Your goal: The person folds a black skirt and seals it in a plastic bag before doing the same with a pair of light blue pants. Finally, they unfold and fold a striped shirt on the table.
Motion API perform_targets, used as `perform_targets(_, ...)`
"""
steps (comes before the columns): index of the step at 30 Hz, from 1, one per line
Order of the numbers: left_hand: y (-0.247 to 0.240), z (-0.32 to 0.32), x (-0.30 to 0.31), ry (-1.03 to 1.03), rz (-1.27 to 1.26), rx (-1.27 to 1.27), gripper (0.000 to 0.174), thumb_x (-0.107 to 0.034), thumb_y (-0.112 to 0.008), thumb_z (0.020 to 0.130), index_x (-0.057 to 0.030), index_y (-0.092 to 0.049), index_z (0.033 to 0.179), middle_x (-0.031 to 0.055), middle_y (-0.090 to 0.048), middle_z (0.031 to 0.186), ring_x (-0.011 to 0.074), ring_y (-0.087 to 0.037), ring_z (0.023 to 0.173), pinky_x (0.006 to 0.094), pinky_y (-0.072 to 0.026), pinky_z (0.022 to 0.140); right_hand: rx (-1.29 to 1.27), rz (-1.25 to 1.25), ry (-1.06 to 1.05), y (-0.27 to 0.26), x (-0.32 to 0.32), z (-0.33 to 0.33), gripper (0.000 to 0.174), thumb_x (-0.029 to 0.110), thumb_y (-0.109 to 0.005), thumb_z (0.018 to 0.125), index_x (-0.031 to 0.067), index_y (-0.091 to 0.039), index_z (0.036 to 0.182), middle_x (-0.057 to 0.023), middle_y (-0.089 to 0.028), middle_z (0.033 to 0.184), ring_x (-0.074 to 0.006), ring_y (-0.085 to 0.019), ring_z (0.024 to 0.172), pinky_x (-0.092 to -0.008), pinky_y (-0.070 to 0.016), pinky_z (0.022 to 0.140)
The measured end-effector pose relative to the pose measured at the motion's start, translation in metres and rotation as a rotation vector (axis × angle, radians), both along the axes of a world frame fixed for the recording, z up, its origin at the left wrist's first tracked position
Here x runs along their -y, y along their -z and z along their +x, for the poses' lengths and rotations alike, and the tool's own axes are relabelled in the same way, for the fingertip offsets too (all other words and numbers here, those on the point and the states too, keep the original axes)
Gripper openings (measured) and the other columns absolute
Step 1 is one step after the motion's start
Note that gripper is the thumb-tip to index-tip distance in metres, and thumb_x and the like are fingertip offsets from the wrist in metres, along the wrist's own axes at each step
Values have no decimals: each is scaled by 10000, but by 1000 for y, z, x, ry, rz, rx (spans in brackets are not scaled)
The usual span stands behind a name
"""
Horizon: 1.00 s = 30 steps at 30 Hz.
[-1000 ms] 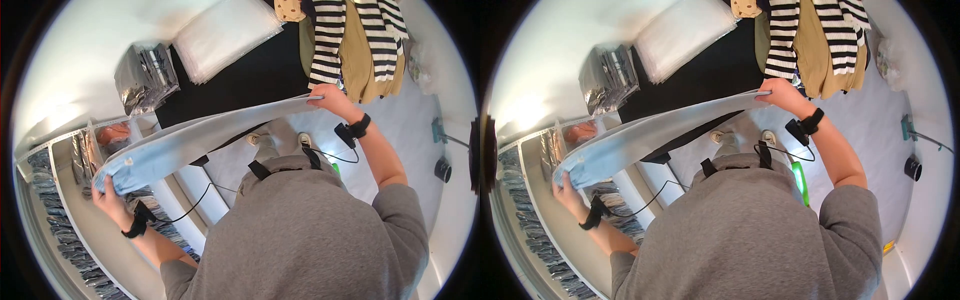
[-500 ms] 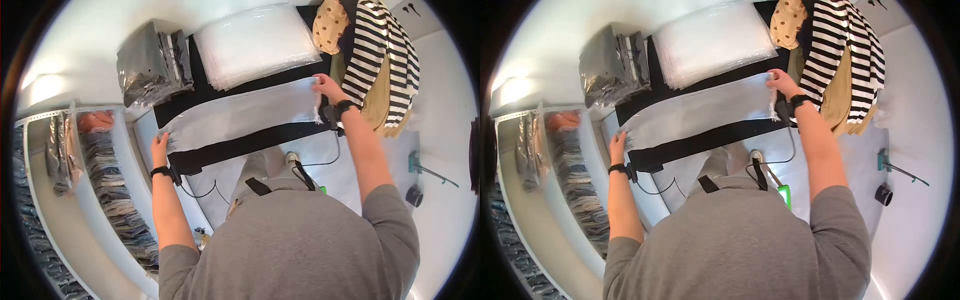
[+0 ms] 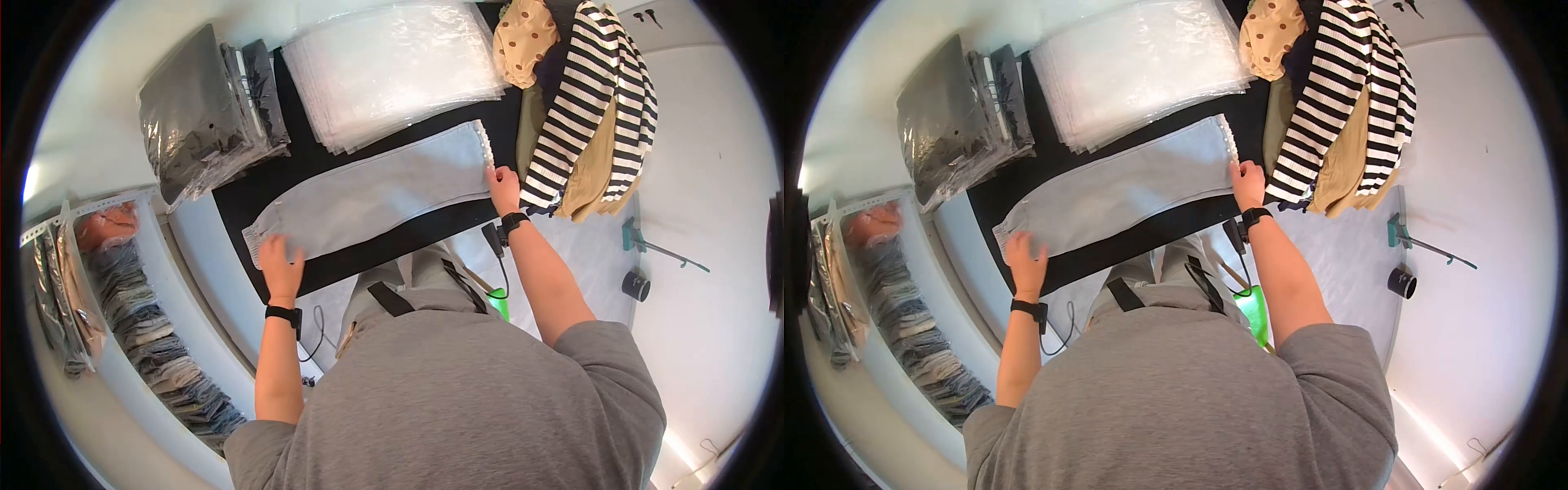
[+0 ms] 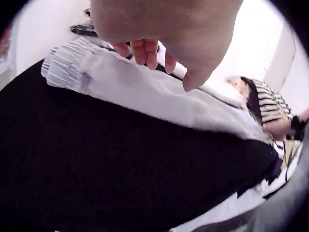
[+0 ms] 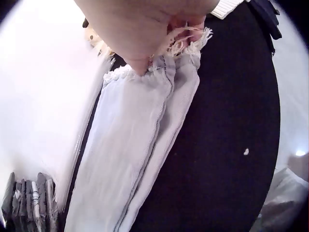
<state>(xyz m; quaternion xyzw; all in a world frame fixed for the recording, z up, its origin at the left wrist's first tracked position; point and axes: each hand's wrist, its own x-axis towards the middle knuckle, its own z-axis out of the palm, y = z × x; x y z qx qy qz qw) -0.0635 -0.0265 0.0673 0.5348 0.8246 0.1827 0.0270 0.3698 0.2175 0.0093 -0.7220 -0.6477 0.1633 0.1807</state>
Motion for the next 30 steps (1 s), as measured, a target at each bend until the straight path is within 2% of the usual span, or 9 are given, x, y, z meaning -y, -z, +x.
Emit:
perform_targets(2,4,14,2,281,-61,182,369,-145,-693,687,-60,-561,1021,138,-536,1066,326,-493,1023,414,-393,868,0,-49,-82,1,-2,1,273,292,-620,816,31,-556,772,-147,-554,756,-338,-543,763,-438,-433,689)
perform_targets(5,12,35,0,386,-121,210,304,-95,-678,681,-64,-573,965,114,-546,1002,309,-511,974,407,-409,823,13,-52,-177,-3,-8,8,266,258,-587,846,18,-531,744,-156,-530,732,-344,-521,750,-431,-419,675)
perform_targets(9,27,40,-2,289,-65,180,155,-36,-636,706,-59,-571,844,84,-552,910,297,-526,884,396,-420,758,-31,-61,-275,-22,-17,13,288,230,-568,862,-10,-497,721,-176,-509,729,-360,-497,736,-432,-398,664)
perform_targets(17,23,39,17,281,-67,141,125,-43,-617,724,-62,-576,841,90,-560,871,298,-527,838,410,-422,727,-103,-142,-375,-21,-13,32,270,209,-570,858,-12,-485,730,-177,-504,726,-365,-498,727,-432,-400,656)
perform_targets(21,29,41,22,247,-93,122,116,-55,-599,730,-66,-588,845,82,-564,859,295,-525,831,408,-422,723,-105,-247,-365,-18,-15,33,276,246,-608,829,-4,-507,767,-170,-549,740,-340,-545,733,-416,-431,670)
perform_targets(22,27,39,21,238,-94,118,116,-55,-599,730,-66,-588,845,82,-564,859,295,-525,831,408,-422,723,-157,-259,-261,-18,-19,30,310,288,-637,802,-3,-530,821,-167,-580,772,-326,-573,753,-400,-451,691)
perform_targets(25,19,26,19,22,-200,147,189,-84,-602,733,-56,-588,919,109,-565,917,315,-523,882,416,-416,770,-178,-290,-123,-15,-36,16,444,365,-686,747,-11,-553,941,-173,-627,849,-307,-615,811,-373,-481,739)
perform_targets(27,18,15,12,-387,124,-110,301,-128,-613,743,-32,-564,1024,153,-554,1008,346,-512,944,437,-406,819,-76,-348,-70,-15,-47,4,626,453,-708,701,-40,-541,1050,-190,-643,938,-325,-622,906,-372,-487,790)
perform_targets(30,27,-8,11,-776,-46,147,569,-302,-708,708,28,-513,1128,223,-519,1140,363,-492,1062,443,-398,905,35,-403,-78,-21,-51,-17,650,442,-721,670,-49,-537,1054,-223,-627,1001,-345,-607,959,-385,-476,811)
